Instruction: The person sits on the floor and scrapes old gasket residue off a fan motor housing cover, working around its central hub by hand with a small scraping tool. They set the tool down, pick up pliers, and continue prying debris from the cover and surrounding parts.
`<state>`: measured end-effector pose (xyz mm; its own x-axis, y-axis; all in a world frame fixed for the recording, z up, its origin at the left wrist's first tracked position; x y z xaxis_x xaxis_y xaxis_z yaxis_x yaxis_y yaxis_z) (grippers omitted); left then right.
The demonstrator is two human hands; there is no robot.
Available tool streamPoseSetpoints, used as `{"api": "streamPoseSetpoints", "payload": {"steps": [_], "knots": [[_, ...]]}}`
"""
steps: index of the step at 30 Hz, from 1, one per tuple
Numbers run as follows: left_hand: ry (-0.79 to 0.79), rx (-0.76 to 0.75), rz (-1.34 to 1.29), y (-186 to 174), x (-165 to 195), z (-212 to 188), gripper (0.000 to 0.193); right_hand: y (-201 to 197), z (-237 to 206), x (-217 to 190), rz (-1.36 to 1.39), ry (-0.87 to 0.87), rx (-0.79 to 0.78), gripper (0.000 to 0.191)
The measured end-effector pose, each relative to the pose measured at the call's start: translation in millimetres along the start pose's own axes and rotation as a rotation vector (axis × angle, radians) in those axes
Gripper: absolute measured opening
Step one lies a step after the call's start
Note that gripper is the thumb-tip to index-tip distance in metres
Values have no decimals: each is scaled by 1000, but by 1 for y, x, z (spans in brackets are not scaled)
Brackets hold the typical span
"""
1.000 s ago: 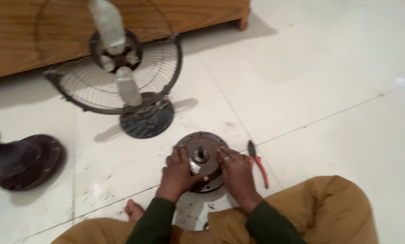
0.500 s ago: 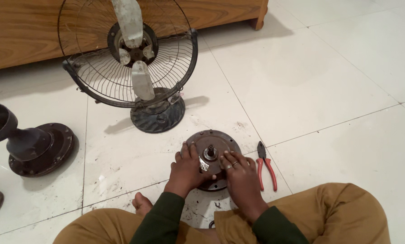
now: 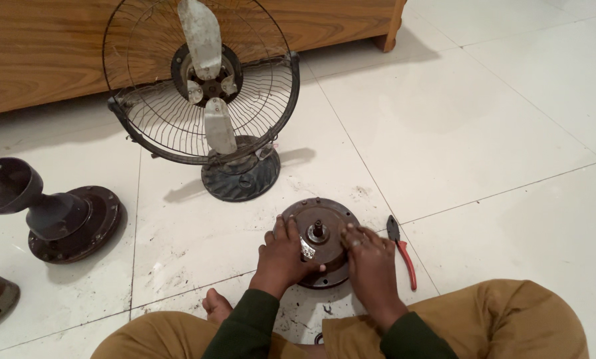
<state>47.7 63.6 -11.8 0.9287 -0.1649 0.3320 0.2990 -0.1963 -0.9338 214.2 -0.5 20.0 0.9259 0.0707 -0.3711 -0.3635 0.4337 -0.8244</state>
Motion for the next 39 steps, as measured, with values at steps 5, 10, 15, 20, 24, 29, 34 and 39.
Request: {"api": "streamPoseSetpoints", "payload": {"steps": [5,10,15,20,24,29,34,39], "knots": [[-25,1,113,-14,3,-8,128,-3,-4,-6,-35,-105,-25,39],[-131,-152,45,-18,-3,-12,111,-6,-6,-5,6,-67,4,41],[-81,113,-79,-31,-9,1,91,4,-11,-3,-54,-18,-146,37],[-44,92,-180,-10,-8,11,92,-16,-6,-12,-22,-151,66,38],[-22,95,-115,-8,-8,9,90,-17,-6,-11,-83,-168,113,42],[-96,83,-46,-14,-13,6,84,-7,-9,1,-66,-57,26,36],[-200,33,-65,-8,-26,8,84,-5,-9,5,-70,-39,13,43],[-79,202,-144,-12,-18,15,84,-11,-9,-6,-63,-127,67,44]]}}
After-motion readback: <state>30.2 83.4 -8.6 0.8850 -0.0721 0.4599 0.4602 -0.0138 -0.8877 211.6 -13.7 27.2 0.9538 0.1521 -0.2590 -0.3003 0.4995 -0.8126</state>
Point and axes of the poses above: each hand's wrist, its own z-axis towards the middle knuckle, its own y-axis out of the palm, x = y × z, the point moved 8 cm from there along z, towards the middle knuckle, and after that the axes turned 8 degrees about x, right-handed, at the moved point
